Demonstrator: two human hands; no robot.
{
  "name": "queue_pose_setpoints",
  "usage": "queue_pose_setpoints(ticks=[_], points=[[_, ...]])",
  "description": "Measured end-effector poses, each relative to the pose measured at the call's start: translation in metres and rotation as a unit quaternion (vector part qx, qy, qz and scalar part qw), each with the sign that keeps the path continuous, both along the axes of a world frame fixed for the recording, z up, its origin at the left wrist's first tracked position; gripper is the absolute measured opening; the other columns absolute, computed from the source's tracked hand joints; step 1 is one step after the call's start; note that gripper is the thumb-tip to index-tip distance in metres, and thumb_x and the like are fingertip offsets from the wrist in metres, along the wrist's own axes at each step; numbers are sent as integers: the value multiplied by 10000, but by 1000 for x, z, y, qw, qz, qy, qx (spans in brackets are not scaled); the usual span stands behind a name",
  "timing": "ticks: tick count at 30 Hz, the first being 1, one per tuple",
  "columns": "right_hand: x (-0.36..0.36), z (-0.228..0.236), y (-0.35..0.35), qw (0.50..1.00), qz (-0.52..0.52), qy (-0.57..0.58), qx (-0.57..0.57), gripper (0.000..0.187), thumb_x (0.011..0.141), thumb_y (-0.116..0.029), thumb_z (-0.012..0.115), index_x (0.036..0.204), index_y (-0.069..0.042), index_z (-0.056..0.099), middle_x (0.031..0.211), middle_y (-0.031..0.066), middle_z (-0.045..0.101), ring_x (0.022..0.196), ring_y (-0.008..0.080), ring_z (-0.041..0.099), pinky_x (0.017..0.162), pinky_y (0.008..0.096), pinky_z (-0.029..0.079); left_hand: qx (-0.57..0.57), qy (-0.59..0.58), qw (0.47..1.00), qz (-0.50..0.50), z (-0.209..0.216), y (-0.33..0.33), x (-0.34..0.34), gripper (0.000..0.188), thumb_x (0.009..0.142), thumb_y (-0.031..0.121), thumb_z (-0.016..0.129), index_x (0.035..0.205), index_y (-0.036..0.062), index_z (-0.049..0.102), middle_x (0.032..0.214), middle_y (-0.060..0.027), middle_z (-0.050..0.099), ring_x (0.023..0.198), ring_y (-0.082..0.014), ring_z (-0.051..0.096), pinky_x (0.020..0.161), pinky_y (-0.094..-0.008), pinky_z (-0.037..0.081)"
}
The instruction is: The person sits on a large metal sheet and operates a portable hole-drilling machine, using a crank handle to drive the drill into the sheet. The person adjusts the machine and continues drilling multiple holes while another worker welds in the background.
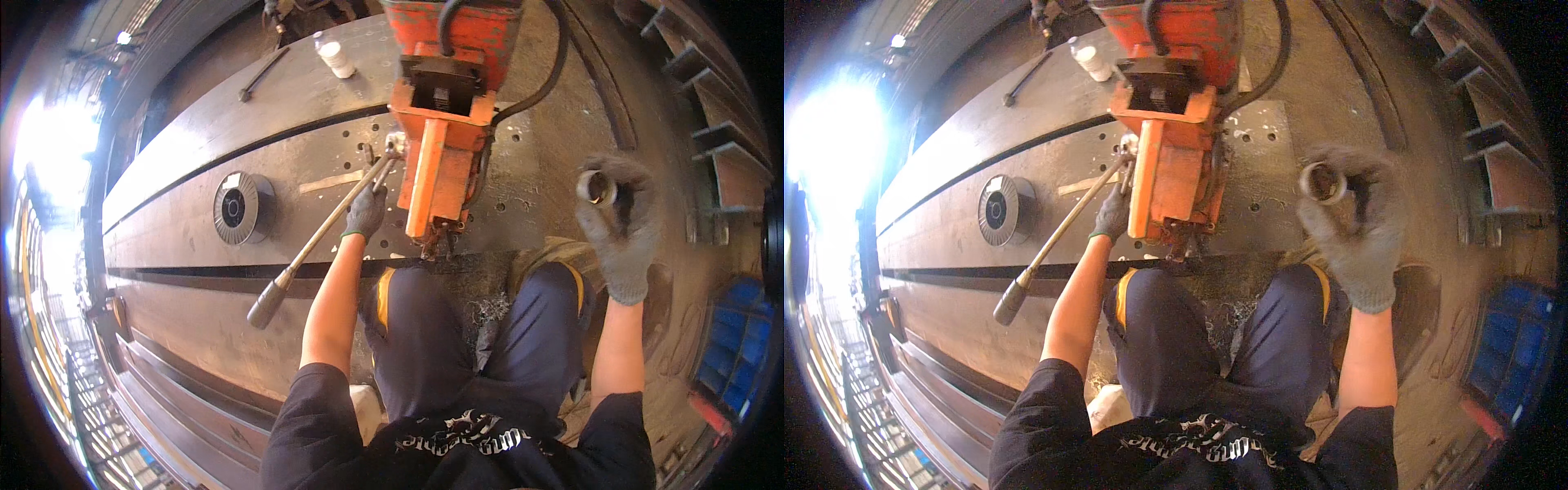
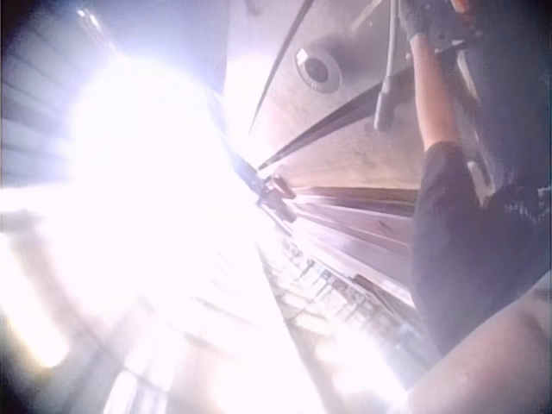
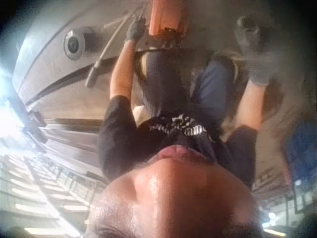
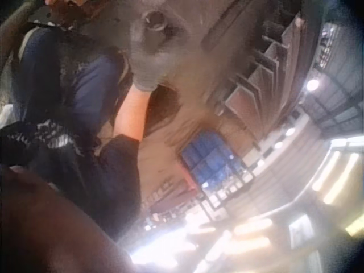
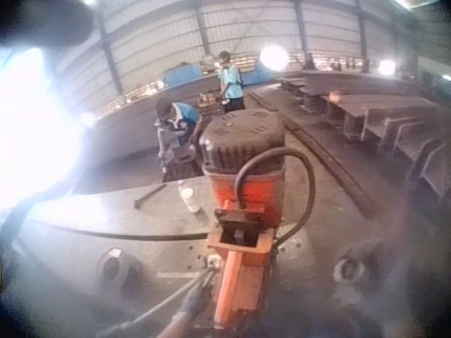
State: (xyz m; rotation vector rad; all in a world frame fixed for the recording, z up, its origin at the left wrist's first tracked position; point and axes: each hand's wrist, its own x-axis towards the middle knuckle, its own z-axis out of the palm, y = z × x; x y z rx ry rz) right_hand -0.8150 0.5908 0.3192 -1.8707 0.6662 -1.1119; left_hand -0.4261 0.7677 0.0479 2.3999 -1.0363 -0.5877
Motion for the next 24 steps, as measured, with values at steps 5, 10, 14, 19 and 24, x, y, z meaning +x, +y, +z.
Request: queue_pose_setpoints(ticks=[5, 10, 14, 19, 24], points=[[40, 20, 17, 995, 78, -56, 4, 553, 823, 30, 856, 1301, -68, 596, 1324, 121, 682, 1203, 219, 673, 1065, 370, 533, 82, 26, 996, 18, 33, 29, -14, 342, 1087, 406, 552, 1227, 101, 618, 1142, -288, 731, 1124, -529, 669, 904, -615, 522], [37, 33, 19, 998, 41, -35, -16, 547, 831, 23, 856, 1304, -68, 598, 1315, 113, 684, 1202, 204, 673, 1058, 360, 533, -2, -75, 997, -15, 88, 95, -35, 288, 1050, 358, 639, 1111, 76, 638, 1023, -219, 707, 996, -472, 683, 831, -568, 533], [24, 37, 17, 998, 29, -15, -50, 521, 854, 21, 842, 1306, -62, 596, 1307, 113, 688, 1195, 208, 674, 1064, 365, 529, 65, -343, 935, -64, 206, 123, -48, 219, 1011, 332, 685, 1024, 119, 636, 959, -110, 675, 890, -331, 685, 756, -495, 525], [7, 35, 18, 999, -15, -18, -23, 516, 859, 4, 846, 1305, -47, 592, 1315, 126, 696, 1211, 219, 673, 1077, 374, 523, -49, -584, 795, -161, 334, 48, -30, 278, 911, 333, 780, 1085, 137, 687, 1012, -54, 700, 958, -291, 659, 924, -452, 495], [-2, 36, 18, 998, -16, 4, -56, 503, 902, -107, 872, 1319, -25, 602, 1344, 138, 696, 1249, 208, 652, 1122, 378, 497, 54, -587, 765, -258, 398, -73, 21, 346, 726, 400, 914, 962, 172, 804, 1045, -54, 777, 1015, -284, 707, 925, -483, 484]])
